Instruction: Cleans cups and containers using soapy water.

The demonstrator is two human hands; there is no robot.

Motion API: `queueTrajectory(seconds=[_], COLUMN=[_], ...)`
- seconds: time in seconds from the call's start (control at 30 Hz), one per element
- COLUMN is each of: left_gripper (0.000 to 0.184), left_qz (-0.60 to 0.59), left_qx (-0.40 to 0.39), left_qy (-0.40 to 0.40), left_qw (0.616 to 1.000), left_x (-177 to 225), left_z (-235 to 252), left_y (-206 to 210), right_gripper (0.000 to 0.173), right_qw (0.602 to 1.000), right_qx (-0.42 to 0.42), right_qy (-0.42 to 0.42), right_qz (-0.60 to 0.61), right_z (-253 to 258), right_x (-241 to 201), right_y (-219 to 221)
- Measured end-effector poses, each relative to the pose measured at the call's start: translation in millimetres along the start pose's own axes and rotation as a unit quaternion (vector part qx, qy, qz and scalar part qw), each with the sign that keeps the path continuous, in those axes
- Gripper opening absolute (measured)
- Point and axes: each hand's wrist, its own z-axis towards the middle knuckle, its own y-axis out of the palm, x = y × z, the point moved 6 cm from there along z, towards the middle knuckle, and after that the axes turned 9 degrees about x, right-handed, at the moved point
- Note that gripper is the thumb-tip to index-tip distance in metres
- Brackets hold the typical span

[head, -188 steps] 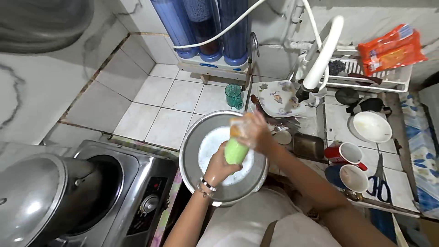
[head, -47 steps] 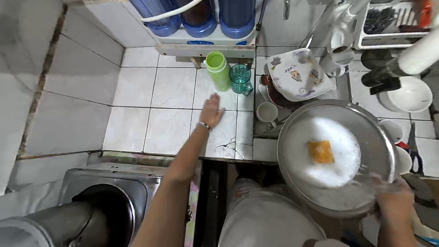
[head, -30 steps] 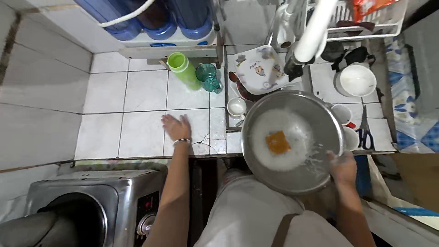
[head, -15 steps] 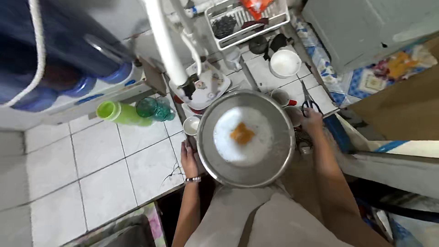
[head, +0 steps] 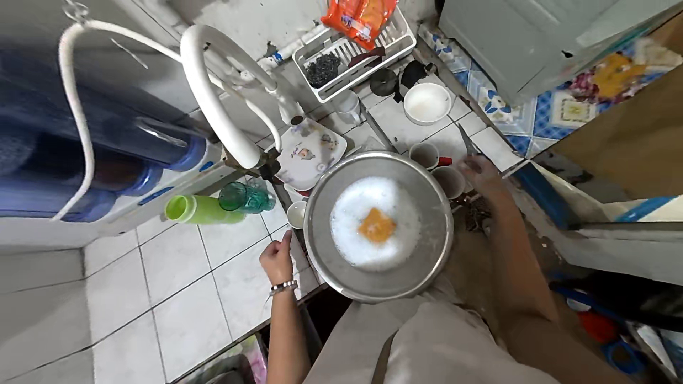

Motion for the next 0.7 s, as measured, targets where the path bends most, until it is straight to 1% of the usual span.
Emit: queueTrajectory(seconds=[0.07, 0.1, 0.13, 0.17, 0.2, 0.23, 0.27, 0.3, 0.37, 0.4, 0.43, 0.47, 0.53, 0.57, 0.6, 0.63, 0.7], left_gripper=[0.050, 0.050, 0.046, 0.042, 0.038, 0.036, 0.035, 0.034, 0.039, 0.041, 0.042, 0.039, 0.031, 0.032, 0.036, 0.041, 0.051], left_qz=[0.091, 0.082, 0.021, -0.076, -0.193, -0.297, -0.355, -0.368, -0.324, -0.307, -0.311, -0.333, -0.387, -0.391, -0.379, -0.351, -0.266], left_qx=[-0.122, -0.164, -0.181, -0.182, -0.168, -0.137, -0.110, -0.093, -0.087, -0.089, -0.089, -0.088, -0.101, -0.123, -0.151, -0.175, -0.214], left_qy=[-0.096, -0.139, -0.183, -0.227, -0.267, -0.297, -0.300, -0.282, -0.244, -0.244, -0.263, -0.298, -0.379, -0.403, -0.414, -0.417, -0.395], left_qw=[0.984, 0.973, 0.966, 0.954, 0.929, 0.897, 0.878, 0.881, 0.910, 0.916, 0.909, 0.890, 0.835, 0.818, 0.814, 0.820, 0.853], left_x=[-11, -18, -22, -21, -15, -8, -4, -2, -7, -10, -10, -8, -7, -8, -11, -13, -13], left_z=[-1, -4, -11, -19, -27, -31, -29, -25, -18, -17, -18, -20, -24, -24, -24, -24, -22], left_y=[20, 32, 42, 52, 60, 69, 75, 79, 81, 81, 81, 81, 79, 77, 74, 68, 53], right_gripper=[0.045, 0.044, 0.043, 0.043, 0.043, 0.043, 0.043, 0.042, 0.040, 0.037, 0.034, 0.033, 0.037, 0.040, 0.040, 0.041, 0.044], right_qw=[0.996, 0.993, 0.990, 0.988, 0.987, 0.985, 0.983, 0.979, 0.966, 0.959, 0.950, 0.943, 0.934, 0.927, 0.920, 0.913, 0.895], right_qx=[0.031, 0.031, 0.016, -0.002, -0.021, -0.037, -0.055, -0.071, -0.086, -0.093, -0.103, -0.119, -0.193, -0.222, -0.245, -0.260, -0.296], right_qy=[-0.076, -0.110, -0.129, -0.144, -0.149, -0.157, -0.166, -0.182, -0.237, -0.263, -0.291, -0.310, -0.296, -0.290, -0.286, -0.289, -0.300], right_qz=[0.022, 0.035, 0.050, 0.055, 0.054, 0.053, 0.055, 0.056, 0.054, 0.049, 0.039, 0.017, -0.060, -0.090, -0.111, -0.122, -0.145], right_z=[25, 36, 44, 49, 52, 52, 49, 45, 31, 20, 6, -10, -36, -45, -53, -59, -70], right_x=[-39, -62, -88, -110, -129, -145, -157, -166, -171, -170, -169, -168, -164, -159, -155, -150, -140], right_y=[5, 12, 21, 32, 44, 56, 69, 83, 115, 132, 147, 159, 178, 187, 194, 199, 210])
